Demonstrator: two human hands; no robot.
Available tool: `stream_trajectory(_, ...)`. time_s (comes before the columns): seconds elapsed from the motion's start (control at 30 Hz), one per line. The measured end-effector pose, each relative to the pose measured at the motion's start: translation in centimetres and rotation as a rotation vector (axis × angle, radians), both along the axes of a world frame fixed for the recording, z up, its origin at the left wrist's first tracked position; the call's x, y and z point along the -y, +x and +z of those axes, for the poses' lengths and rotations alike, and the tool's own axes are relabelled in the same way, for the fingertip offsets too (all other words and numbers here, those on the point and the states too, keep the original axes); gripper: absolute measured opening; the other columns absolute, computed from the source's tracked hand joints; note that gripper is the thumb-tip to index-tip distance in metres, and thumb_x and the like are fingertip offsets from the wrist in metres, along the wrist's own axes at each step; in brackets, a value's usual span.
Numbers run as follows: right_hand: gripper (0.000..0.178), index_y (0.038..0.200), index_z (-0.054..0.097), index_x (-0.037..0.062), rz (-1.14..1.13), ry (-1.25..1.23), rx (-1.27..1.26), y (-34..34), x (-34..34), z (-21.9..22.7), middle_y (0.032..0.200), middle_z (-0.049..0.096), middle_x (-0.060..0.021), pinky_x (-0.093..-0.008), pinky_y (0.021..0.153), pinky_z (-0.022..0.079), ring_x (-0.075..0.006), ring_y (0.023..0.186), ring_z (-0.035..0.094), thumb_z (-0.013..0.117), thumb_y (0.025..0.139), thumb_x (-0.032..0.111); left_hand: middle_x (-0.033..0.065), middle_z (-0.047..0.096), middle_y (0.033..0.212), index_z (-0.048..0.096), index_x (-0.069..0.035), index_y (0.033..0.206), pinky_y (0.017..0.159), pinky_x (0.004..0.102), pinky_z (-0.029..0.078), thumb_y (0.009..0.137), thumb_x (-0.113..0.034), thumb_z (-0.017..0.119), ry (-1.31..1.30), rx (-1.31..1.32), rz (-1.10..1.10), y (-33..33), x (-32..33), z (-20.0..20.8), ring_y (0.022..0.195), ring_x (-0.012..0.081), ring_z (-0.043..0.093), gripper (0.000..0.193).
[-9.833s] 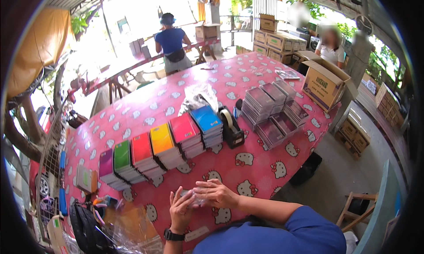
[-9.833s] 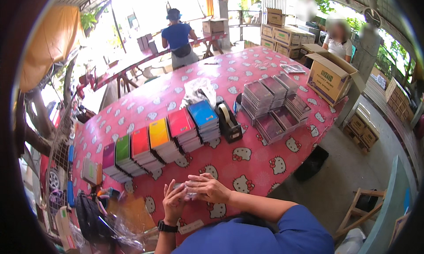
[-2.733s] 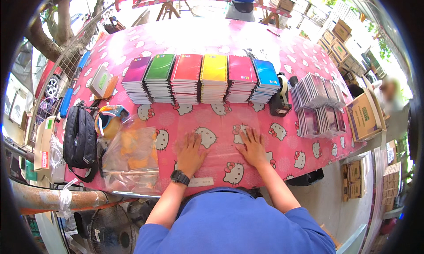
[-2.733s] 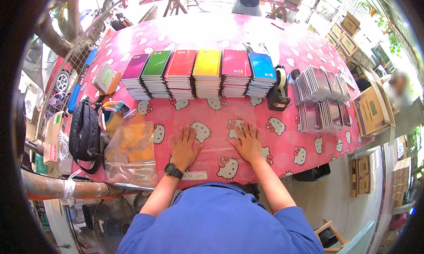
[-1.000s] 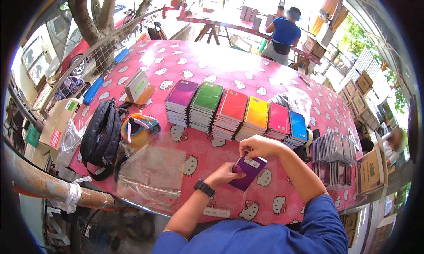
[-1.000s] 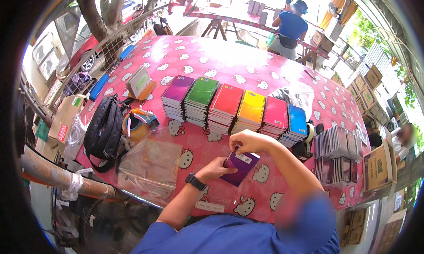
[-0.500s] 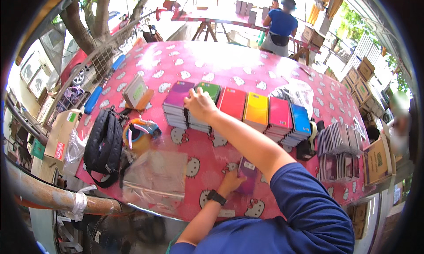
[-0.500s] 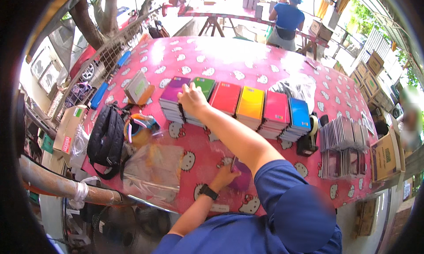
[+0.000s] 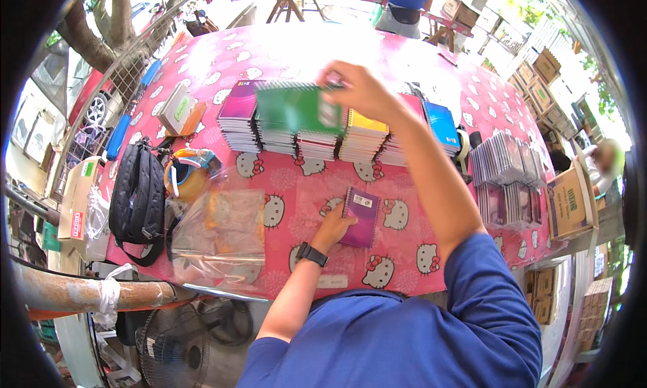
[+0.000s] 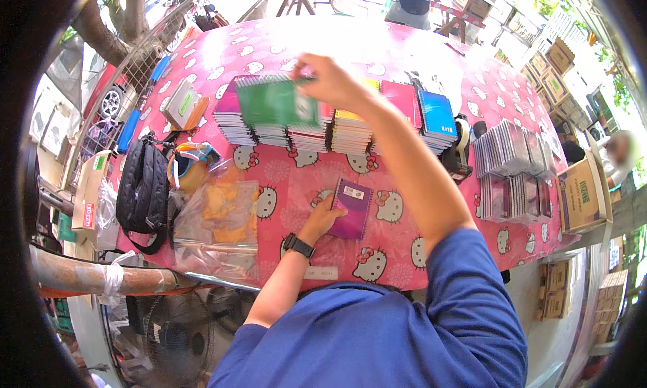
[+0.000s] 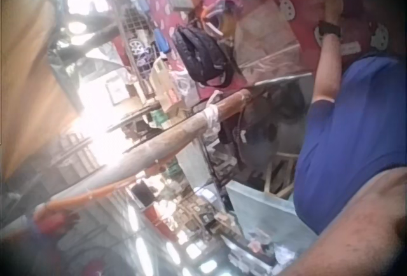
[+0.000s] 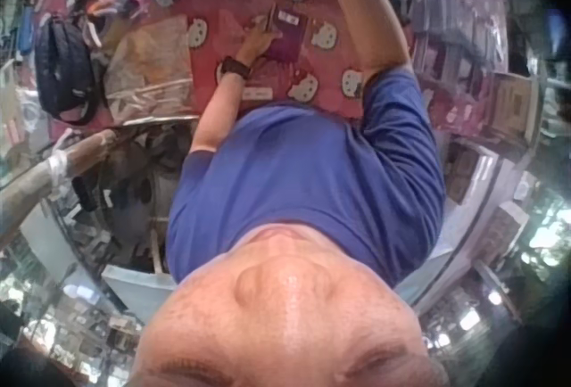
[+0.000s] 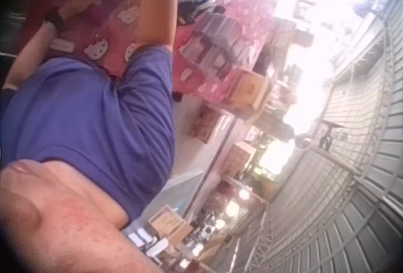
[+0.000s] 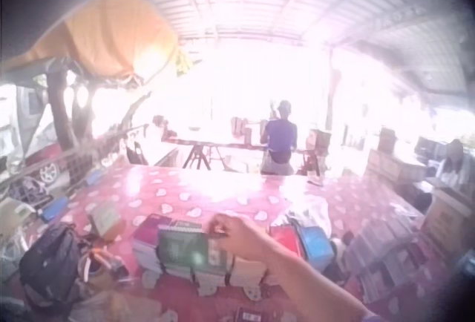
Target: The person selects several spiral-bound notebooks from various color-coded stacks, gathers them into a single set, and places the set into a plastic sleeve.
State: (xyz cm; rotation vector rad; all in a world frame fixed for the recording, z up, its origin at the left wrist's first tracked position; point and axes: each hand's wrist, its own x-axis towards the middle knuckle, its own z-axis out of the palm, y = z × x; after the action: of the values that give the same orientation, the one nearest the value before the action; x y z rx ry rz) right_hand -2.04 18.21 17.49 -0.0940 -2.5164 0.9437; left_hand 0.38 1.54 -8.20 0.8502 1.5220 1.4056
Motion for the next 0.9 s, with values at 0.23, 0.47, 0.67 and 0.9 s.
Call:
stream_trajectory(0.23, 0.023, 0.084, 0.063, 0.0026, 0.394, -0.176, 0.788, 12.6, -1.3, -9.9, 0.086, 0.066, -0.0061, -0.0309, 0.075, 0.047, -0.0173, 0.083, 0.061, 0.067, 0.062, 0.001, 0.0105, 0.062, 0.101, 0.054, 0.001, 0.111, 0.080, 0.0314, 0.046, 0.081, -0.022, 0.064, 0.084, 0.570, -0.038, -0.3, -0.7, 0.0, 0.092, 0.0170, 0.058, 0.038)
stream_trajectory(0.47, 0.019, 0.089, 0.062, 0.0071, 0.098, 0.242, 0.140, 5.6, 1.6, -10.5, 0.084, 0.057, -0.0090, -0.0386, 0.079, 0.043, -0.0285, 0.088, 0.053, 0.062, 0.070, 0.008, 0.0139, 0.063, 0.101, 0.053, 0.002, 0.112, 0.082, 0.0324, 0.046, 0.072, -0.020, 0.073, 0.013, 0.040, -0.131, -1.1, 0.7, -0.3, 0.093, 0.0216, 0.060, 0.050)
stream_trajectory(0.67, 0.032, 0.112, 0.057, 0.0154, -0.207, 0.590, 0.155, -2.0, 0.9, -8.6, 0.118, 0.046, -0.0154, -0.0471, 0.085, 0.040, -0.0348, 0.109, 0.045, 0.058, 0.081, 0.021, 0.0154, 0.063, 0.104, 0.052, 0.003, 0.112, 0.083, 0.0326, 0.046, 0.072, -0.016, 0.071, -0.102, 0.031, -0.141, -0.5, 0.3, 1.7, 0.095, 0.0225, 0.061, 0.048)
stream_trajectory(0.9, 0.034, 0.115, 0.058, 0.0239, -0.153, 0.683, 0.439, -3.9, 0.7, -7.4, 0.119, 0.045, -0.0176, -0.0477, 0.079, 0.046, -0.0358, 0.110, 0.046, 0.049, 0.083, 0.015, 0.0118, 0.063, 0.104, 0.053, 0.004, 0.112, 0.083, 0.0304, 0.046, 0.080, -0.014, 0.063, -0.063, 0.056, -0.088, -0.4, 0.6, 0.6, 0.093, 0.0182, 0.059, 0.037)
